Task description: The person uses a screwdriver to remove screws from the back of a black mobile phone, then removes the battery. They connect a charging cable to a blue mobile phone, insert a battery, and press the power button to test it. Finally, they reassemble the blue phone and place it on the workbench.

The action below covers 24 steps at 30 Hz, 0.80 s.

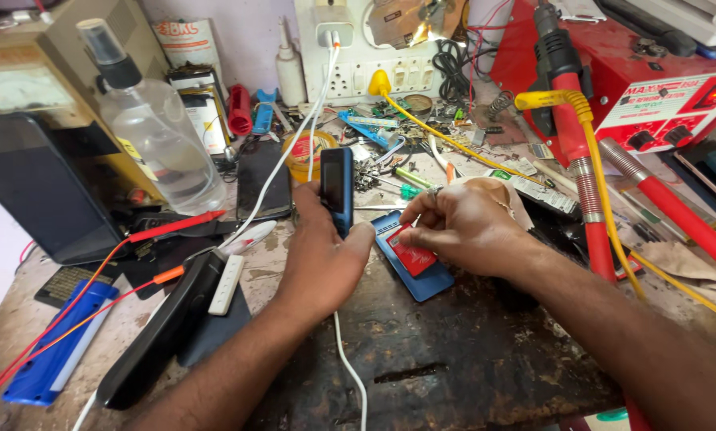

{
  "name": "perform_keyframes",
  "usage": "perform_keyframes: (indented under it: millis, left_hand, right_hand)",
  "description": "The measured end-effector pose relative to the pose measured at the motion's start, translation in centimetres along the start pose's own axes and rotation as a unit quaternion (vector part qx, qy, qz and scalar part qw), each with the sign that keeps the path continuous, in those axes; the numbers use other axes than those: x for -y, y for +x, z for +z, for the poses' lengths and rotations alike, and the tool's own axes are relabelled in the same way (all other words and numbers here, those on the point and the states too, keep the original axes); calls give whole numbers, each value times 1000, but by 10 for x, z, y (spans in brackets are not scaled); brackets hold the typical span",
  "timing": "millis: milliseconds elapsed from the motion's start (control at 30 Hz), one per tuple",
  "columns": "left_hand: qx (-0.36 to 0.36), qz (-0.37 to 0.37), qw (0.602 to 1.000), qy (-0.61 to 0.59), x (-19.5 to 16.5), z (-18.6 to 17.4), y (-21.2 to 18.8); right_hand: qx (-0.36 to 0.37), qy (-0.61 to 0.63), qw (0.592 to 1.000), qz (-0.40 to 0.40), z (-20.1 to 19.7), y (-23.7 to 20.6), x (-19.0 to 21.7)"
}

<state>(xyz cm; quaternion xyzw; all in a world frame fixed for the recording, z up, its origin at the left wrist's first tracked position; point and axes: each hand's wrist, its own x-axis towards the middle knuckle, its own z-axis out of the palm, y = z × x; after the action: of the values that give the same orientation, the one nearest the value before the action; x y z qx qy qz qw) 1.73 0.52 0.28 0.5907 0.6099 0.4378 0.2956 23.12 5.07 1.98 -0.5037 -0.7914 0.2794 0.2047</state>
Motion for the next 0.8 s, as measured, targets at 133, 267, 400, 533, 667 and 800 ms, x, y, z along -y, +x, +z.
perform_keyframes:
  millis: [133,267,400,533,667,800]
  left_hand:
    - [-5,138,988,-73,9,4,4]
    - [-10,202,975,-92,9,5,3]
    - [-41,192,979,-63,4,-2,2]
    - [-42,204,975,-76,0,-2,1]
    - [-40,244,965,-92,0,-1,-1]
    - [-37,229,968,-94,-1,0,-3]
  right_hand:
    - [-25,-122,992,1,2,0,11]
    - [-102,-179,978,-21,-9,-10,27]
    - [-67,-71,990,-106,-46,-40,30]
    - [-167,24,984,-52,-105,-94,-9]
    - [-282,-10,956,83,-133,-131,-69]
    - [-203,-125,943,233,-116,-155,-98]
